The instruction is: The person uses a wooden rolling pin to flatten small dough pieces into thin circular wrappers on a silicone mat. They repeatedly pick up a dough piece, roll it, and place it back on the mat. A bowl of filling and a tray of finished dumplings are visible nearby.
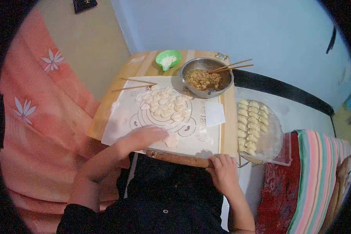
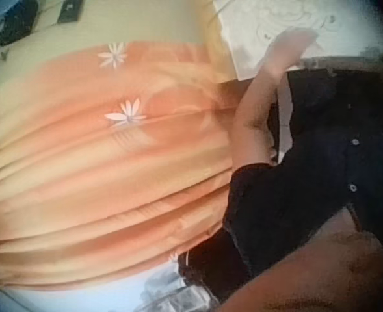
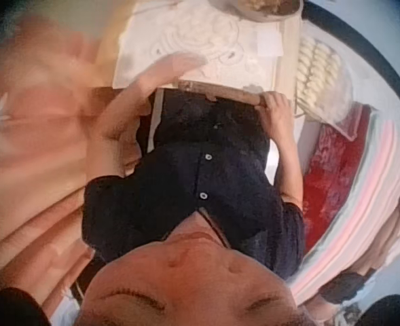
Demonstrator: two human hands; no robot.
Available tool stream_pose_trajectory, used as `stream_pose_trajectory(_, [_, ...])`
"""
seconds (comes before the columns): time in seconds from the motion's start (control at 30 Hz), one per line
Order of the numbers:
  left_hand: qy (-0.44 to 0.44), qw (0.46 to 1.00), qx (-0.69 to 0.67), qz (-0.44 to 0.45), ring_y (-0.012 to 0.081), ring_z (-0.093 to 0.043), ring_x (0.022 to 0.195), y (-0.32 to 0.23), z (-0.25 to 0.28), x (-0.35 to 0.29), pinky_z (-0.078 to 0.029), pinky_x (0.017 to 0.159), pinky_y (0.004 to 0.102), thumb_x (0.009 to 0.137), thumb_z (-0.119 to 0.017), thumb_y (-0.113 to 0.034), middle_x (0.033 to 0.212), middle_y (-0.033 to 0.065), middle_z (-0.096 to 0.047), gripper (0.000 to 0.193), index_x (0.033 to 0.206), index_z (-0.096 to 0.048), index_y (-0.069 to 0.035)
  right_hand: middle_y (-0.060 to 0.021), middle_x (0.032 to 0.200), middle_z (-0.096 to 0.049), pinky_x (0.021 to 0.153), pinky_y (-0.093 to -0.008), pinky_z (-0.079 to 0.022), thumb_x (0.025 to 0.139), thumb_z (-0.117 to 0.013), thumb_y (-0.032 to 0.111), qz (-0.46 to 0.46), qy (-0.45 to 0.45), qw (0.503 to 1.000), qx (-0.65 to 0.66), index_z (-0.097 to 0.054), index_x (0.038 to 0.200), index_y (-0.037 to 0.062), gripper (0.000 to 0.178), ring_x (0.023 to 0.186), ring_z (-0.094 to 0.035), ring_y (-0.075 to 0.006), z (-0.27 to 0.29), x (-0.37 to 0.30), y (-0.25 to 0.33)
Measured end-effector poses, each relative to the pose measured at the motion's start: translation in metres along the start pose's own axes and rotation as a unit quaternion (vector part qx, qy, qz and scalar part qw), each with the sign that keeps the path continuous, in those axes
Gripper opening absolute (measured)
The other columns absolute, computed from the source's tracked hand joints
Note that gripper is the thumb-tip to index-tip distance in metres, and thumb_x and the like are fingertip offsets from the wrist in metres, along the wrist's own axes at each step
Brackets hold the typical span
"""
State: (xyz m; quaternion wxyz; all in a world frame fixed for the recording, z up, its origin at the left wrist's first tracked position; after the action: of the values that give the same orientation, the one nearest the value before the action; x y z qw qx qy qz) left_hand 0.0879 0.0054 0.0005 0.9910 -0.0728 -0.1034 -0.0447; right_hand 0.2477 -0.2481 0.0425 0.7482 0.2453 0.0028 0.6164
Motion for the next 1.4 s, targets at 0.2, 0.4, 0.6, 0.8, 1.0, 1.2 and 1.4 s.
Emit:
stream_pose_trajectory(0.2, [-0.168, 0.934, -0.155, 0.277, 0.0322, -0.051, 0.128, 0.001, 0.056, -0.039, -0.04, 0.108, 0.0396, 0.094, -0.049, -0.012, 0.137, 0.0172, -0.054, 0.042, 0.135, -0.053, -0.004, -0.0083, 0.104, -0.06, 0.084, -0.0414, -0.042, 0.078, -0.071, 0.014, 0.069, -0.008, 0.998, -0.002, -0.059, 0.11, 0.0061, 0.035, 0.099, -0.056, -0.0291, -0.039, 0.064, 0.019])
stream_pose_trajectory(0.4, [-0.087, 0.939, 0.111, 0.313, 0.0286, -0.044, 0.133, 0.005, 0.016, -0.031, -0.029, 0.113, 0.0477, 0.095, -0.053, -0.035, 0.142, 0.015, -0.05, 0.051, 0.135, -0.052, -0.003, -0.0181, 0.143, -0.046, 0.11, -0.0463, -0.031, 0.091, -0.06, 0.032, 0.138, -0.049, 0.984, -0.098, -0.045, 0.137, 0.0001, 0.058, 0.135, -0.041, -0.0333, -0.1, 0.129, 0.019])
stream_pose_trajectory(0.6, [-0.074, 0.933, 0.076, 0.343, 0.0302, -0.04, 0.136, -0.009, 0.007, -0.039, -0.027, 0.114, 0.0489, 0.093, -0.057, -0.039, 0.145, 0.0151, -0.047, 0.06, 0.139, -0.047, -0.001, -0.0214, 0.155, -0.029, 0.117, -0.0496, -0.022, 0.091, -0.059, 0.04, 0.071, 0.058, 0.994, -0.062, -0.034, 0.145, -0.0041, 0.074, 0.145, -0.027, -0.0358, -0.099, 0.116, 0.015])
stream_pose_trajectory(0.8, [-0.056, 0.957, 0.05, 0.279, 0.0302, -0.033, 0.142, -0.046, 0.006, -0.053, -0.025, 0.115, 0.0489, 0.09, -0.06, -0.034, 0.152, 0.0157, -0.037, 0.066, 0.144, -0.041, -0.002, -0.0224, 0.157, -0.024, 0.118, -0.0507, -0.02, 0.085, -0.065, 0.032, 0.076, 0.078, 0.994, -0.024, -0.027, 0.149, -0.0025, 0.082, 0.146, -0.022, -0.0405, -0.09, 0.065, 0.02])
stream_pose_trajectory(1.0, [-0.006, 0.931, -0.003, 0.364, 0.0277, -0.034, 0.142, 0.013, -0.001, -0.026, -0.027, 0.115, 0.0474, 0.099, -0.046, -0.042, 0.151, 0.015, -0.039, 0.059, 0.144, -0.042, -0.004, -0.0147, 0.14, -0.049, 0.113, -0.049, -0.029, 0.089, -0.061, 0.031, 0.077, -0.02, 0.99, -0.114, -0.051, 0.131, 0.0025, 0.052, 0.137, -0.039, -0.0306, -0.102, 0.128, 0.006])
stream_pose_trajectory(1.2, [0.011, 0.945, -0.278, 0.174, 0.0303, -0.037, 0.14, 0.0, -0.016, 0.006, -0.028, 0.115, 0.0394, 0.103, -0.041, -0.035, 0.145, 0.0162, -0.047, 0.047, 0.134, -0.054, -0.002, -0.0091, 0.111, -0.062, 0.097, -0.0431, -0.041, 0.074, -0.07, 0.006, 0.119, -0.005, 0.992, -0.036, -0.056, 0.112, 0.0049, 0.04, 0.11, -0.057, -0.0285, -0.081, 0.083, 0.03])
stream_pose_trajectory(1.4, [0.055, 0.968, -0.161, 0.184, 0.0314, -0.052, 0.118, -0.015, -0.005, 0.023, -0.039, 0.104, 0.04, 0.099, -0.048, -0.031, 0.123, 0.0136, -0.06, 0.039, 0.121, -0.062, -0.002, -0.0118, 0.108, -0.061, 0.095, -0.0432, -0.041, 0.076, -0.063, 0.006, 0.097, 0.001, 0.995, -0.003, -0.056, 0.108, 0.0037, 0.033, 0.103, -0.058, -0.0291, -0.057, 0.059, 0.049])
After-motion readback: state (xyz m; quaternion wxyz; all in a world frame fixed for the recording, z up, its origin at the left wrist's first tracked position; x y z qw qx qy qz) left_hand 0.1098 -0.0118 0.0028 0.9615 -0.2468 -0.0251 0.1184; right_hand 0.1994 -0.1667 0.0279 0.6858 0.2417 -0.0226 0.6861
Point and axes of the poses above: each hand's wrist, its own x-axis towards the middle knuckle, its own z-axis out of the back of the hand, y = z × x, the point moved 6 cm from there along x, towards the middle knuckle
